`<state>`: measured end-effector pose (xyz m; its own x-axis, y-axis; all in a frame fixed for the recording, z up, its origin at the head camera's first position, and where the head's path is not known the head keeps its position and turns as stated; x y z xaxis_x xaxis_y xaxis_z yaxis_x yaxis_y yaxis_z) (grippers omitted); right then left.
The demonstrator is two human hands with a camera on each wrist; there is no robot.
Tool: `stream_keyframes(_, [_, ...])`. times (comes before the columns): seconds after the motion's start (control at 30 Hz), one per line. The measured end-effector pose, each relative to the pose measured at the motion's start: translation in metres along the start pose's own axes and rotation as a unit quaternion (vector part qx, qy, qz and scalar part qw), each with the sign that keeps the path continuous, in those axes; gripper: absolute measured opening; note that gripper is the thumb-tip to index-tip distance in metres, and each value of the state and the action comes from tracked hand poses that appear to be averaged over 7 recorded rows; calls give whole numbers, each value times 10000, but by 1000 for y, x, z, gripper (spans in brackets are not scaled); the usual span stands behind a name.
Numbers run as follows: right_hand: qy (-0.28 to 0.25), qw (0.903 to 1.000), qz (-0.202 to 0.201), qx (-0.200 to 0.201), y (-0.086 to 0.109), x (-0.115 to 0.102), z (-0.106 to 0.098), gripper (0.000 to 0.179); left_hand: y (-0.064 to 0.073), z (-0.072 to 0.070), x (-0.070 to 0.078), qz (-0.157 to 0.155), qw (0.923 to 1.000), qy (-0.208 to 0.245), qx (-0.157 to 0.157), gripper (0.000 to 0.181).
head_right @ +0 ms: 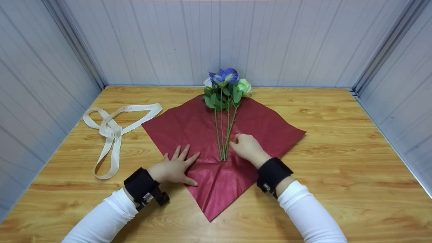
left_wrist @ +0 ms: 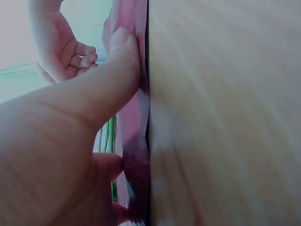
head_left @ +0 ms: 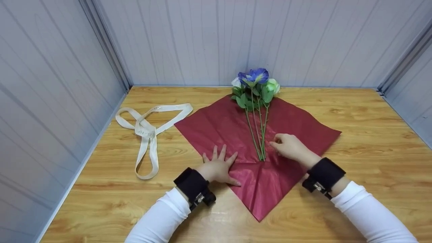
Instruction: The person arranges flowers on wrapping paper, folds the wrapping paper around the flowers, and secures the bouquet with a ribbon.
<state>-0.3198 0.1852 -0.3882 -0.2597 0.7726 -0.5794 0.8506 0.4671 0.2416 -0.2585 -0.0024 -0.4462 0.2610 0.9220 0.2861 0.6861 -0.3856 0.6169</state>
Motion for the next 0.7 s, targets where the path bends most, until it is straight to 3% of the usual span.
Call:
stream_keyframes(0.13, [126, 9998, -108, 110, 11, 4, -17, 18, 0, 0, 0, 24, 10000, 18, 5, 104])
stream_keyframes(0.23, [66, 9995, -258, -154, 20, 8, -21, 26, 0, 1, -1, 35, 10000, 35, 7, 104])
stream_keyframes(0.47, [565, 9822, -938, -1524, 48, 17, 6, 69, -1, 2, -3, -67, 10000, 6, -47, 105])
stream_keyframes(0.7, [751, 9711, -1139, -1960, 68, 23, 23, 90, -3, 1, -2, -42, 10000, -11, -25, 105])
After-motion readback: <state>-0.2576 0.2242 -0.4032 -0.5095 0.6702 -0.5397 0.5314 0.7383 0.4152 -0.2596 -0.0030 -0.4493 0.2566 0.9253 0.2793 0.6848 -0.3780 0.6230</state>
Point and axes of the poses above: each hand's wrist, its own y-axis away from the middle knuckle, its own z-axis out of the palm, x = y × z, the point moved 10 cm from there along -y, towards the middle knuckle, and after that the axes turned 15 degrees about -x, right-handed, at the moved point
